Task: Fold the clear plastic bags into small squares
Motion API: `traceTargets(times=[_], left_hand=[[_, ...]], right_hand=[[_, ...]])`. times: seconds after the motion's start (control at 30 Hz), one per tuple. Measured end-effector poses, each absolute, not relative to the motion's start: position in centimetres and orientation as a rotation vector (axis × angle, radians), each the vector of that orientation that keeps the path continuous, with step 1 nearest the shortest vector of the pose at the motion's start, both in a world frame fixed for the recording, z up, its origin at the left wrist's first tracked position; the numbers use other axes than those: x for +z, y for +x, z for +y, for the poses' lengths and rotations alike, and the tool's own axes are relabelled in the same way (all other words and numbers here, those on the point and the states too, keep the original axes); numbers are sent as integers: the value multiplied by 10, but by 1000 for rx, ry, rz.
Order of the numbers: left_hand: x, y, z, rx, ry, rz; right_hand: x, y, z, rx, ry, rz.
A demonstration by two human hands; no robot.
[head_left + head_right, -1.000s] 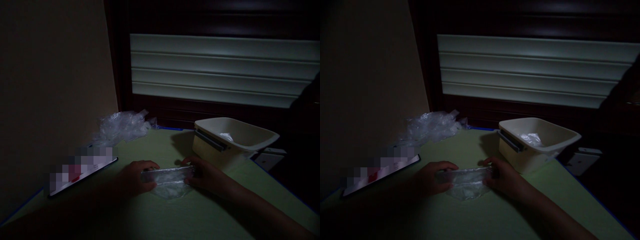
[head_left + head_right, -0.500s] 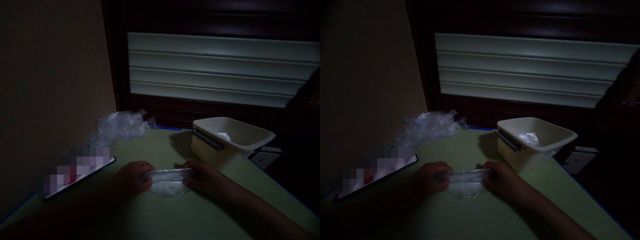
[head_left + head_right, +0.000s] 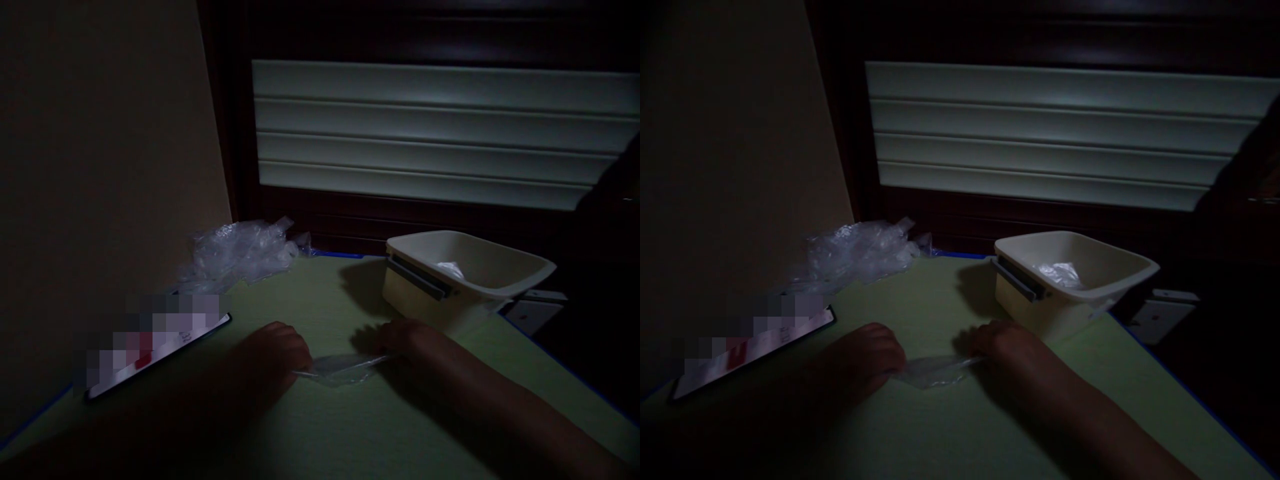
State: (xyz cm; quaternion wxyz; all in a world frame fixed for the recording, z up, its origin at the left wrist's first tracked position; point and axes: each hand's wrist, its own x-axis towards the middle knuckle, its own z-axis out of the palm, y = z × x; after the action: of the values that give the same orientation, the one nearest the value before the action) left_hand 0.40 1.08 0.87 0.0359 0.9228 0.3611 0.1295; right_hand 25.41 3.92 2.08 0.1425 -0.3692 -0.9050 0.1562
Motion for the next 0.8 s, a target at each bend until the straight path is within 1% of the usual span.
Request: traceTargets(times=[0.17,0.23,0.33,0.4,0.5,0.6,0.67,0.8], left_hand=[[6,4,12,303,2898,1106],[2,2,14,307,2948,1062],[-2,1,17,364,3015,1004],[-3,0,17,385,3059,982],[-3,1,15,364,3090,1012],[-5,1,13,339,3086,1050],[-7,2,12,354,3083,1072],[-9,4,11,362,3111,1057]], right_hand=[[19,255,43,137,-1082,-2744],[16,258,44,189,-1079,-2709],[15,264,44,395,-1061,-2600],[16,266,41,398,-1085,-2528],[19,264,30,185,-1090,-2432],[21,253,12,24,-949,-2364],[20,242,1,58,-875,-2418],[11,224,-6,364,-810,-2741]])
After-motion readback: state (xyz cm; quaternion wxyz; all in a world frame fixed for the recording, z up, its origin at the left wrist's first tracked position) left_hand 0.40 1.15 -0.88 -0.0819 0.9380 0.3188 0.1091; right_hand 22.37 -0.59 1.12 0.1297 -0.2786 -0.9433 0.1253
